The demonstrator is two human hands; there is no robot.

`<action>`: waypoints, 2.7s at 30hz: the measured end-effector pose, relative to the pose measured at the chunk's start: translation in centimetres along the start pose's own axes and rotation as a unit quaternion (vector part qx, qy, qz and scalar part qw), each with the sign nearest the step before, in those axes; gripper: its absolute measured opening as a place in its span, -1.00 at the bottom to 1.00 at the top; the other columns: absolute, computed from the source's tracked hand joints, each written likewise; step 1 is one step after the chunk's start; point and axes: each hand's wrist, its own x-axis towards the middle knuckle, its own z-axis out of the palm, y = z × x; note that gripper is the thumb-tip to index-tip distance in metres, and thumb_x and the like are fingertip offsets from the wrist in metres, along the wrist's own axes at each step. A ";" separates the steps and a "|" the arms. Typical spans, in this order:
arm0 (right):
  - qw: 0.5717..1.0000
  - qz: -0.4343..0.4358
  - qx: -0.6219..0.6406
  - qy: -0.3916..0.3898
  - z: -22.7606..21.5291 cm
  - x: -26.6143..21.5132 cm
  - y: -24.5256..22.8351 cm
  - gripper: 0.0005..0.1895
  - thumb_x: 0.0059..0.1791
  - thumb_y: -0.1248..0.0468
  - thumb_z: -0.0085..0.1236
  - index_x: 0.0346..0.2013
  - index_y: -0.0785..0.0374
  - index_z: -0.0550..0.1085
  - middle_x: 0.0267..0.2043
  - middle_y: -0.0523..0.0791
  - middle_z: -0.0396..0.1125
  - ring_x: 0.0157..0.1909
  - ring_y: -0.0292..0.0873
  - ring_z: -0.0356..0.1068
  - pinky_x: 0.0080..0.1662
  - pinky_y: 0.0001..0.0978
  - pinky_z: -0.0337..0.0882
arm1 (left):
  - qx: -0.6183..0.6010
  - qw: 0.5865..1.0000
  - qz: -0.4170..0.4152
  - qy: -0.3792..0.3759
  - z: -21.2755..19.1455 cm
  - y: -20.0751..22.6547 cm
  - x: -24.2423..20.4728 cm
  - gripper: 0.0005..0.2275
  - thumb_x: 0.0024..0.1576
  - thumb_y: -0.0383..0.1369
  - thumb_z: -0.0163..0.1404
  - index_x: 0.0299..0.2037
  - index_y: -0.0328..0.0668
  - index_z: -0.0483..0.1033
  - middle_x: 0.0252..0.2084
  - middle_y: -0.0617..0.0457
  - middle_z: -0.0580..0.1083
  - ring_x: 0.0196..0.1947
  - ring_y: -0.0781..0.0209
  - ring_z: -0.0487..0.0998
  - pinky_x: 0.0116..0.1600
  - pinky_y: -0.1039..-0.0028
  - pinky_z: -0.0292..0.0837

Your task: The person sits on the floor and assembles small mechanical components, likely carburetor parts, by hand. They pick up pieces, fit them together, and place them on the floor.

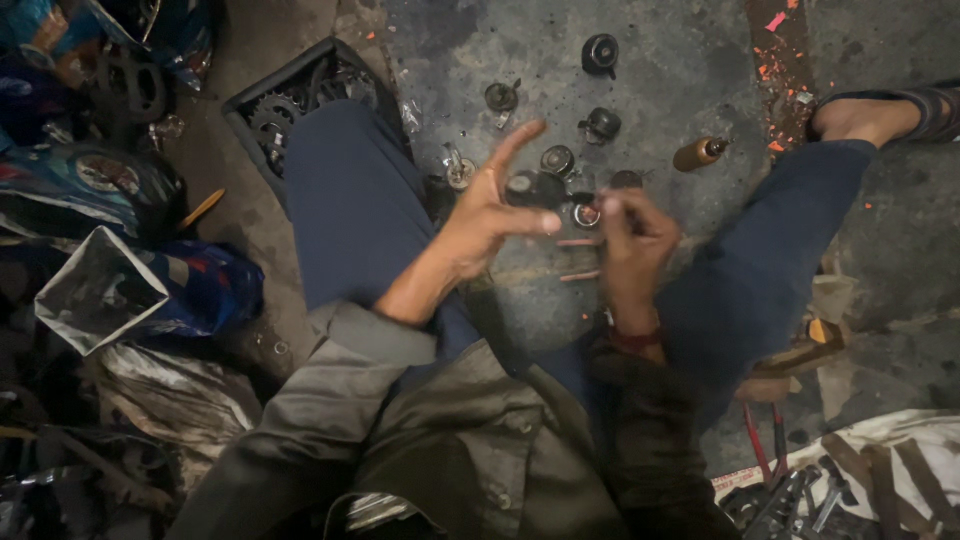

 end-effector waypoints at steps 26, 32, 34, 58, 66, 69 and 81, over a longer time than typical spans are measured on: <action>0.743 -0.003 -0.581 -0.333 2.2 -5.1 23.8 -0.74 -0.26 0.28 0.13 -0.30 0.22 0.56 -0.18 0.14 0.45 -0.05 0.23 0.42 -0.01 0.01 0.44 | 0.008 0.973 0.039 0.229 -13.6 2.0 10.7 -0.82 0.12 -0.47 -0.01 -0.07 -0.17 0.47 -0.33 0.05 0.48 -0.50 0.24 0.56 -0.43 0.50 0.48; 0.769 0.007 -0.558 -0.312 2.8 -5.1 21.7 -0.77 -0.24 0.19 0.19 -0.37 0.24 0.57 -0.24 0.15 0.44 -0.11 0.23 0.43 -0.07 0.04 0.44 | 0.008 0.972 0.081 0.222 -13.9 2.8 11.1 -0.97 0.16 -0.44 0.00 -0.25 -0.14 0.48 -0.35 0.10 0.48 -0.46 0.28 0.56 -0.37 0.49 0.53; 0.769 0.052 -0.554 -0.314 2.1 -4.8 22.0 -0.77 -0.18 0.15 0.20 -0.38 0.25 0.57 -0.28 0.13 0.46 -0.15 0.23 0.45 -0.11 0.09 0.44 | 0.019 0.970 0.085 0.226 -13.8 2.7 11.3 -0.96 0.18 -0.42 -0.01 -0.25 -0.13 0.50 -0.35 0.11 0.48 -0.45 0.31 0.56 -0.37 0.51 0.53; 0.853 0.110 -0.494 -0.123 0.2 -1.0 23.7 -0.72 -0.16 0.21 0.19 -0.20 0.24 0.55 -0.23 0.15 0.47 -0.15 0.28 0.45 -0.12 0.10 0.41 | 0.025 0.965 0.066 0.251 -14.5 2.6 12.4 -0.96 0.14 -0.42 0.06 -0.24 -0.10 0.49 -0.37 0.11 0.49 -0.55 0.30 0.51 -0.48 0.55 0.39; 0.847 0.154 -0.496 -0.114 1.0 -0.7 22.2 -0.75 -0.06 0.17 0.14 -0.14 0.19 0.55 -0.18 0.14 0.46 -0.10 0.29 0.44 -0.08 0.10 0.40 | 0.010 0.966 0.069 0.249 -14.9 1.9 12.7 -0.95 0.14 -0.46 0.07 -0.23 -0.15 0.48 -0.35 0.06 0.50 -0.53 0.28 0.53 -0.48 0.54 0.40; 0.864 0.125 -0.482 -0.077 1.4 -0.6 21.6 -0.78 -0.01 0.18 0.10 -0.16 0.20 0.56 -0.16 0.15 0.46 -0.10 0.30 0.44 -0.08 0.09 0.41 | 0.014 0.967 0.071 0.245 -15.0 1.8 12.8 -0.94 0.14 -0.46 0.07 -0.22 -0.16 0.49 -0.33 0.05 0.50 -0.53 0.27 0.54 -0.49 0.53 0.39; 0.730 0.128 -0.602 -0.298 1.8 -3.8 21.5 -0.79 -0.17 0.20 0.26 -0.32 0.23 0.59 -0.31 0.12 0.49 -0.21 0.15 0.53 -0.13 -0.03 0.50 | 0.035 0.964 0.041 0.260 -14.4 2.0 12.6 -0.86 0.10 -0.41 0.11 -0.17 -0.14 0.47 -0.30 0.05 0.52 -0.52 0.25 0.54 -0.46 0.53 0.43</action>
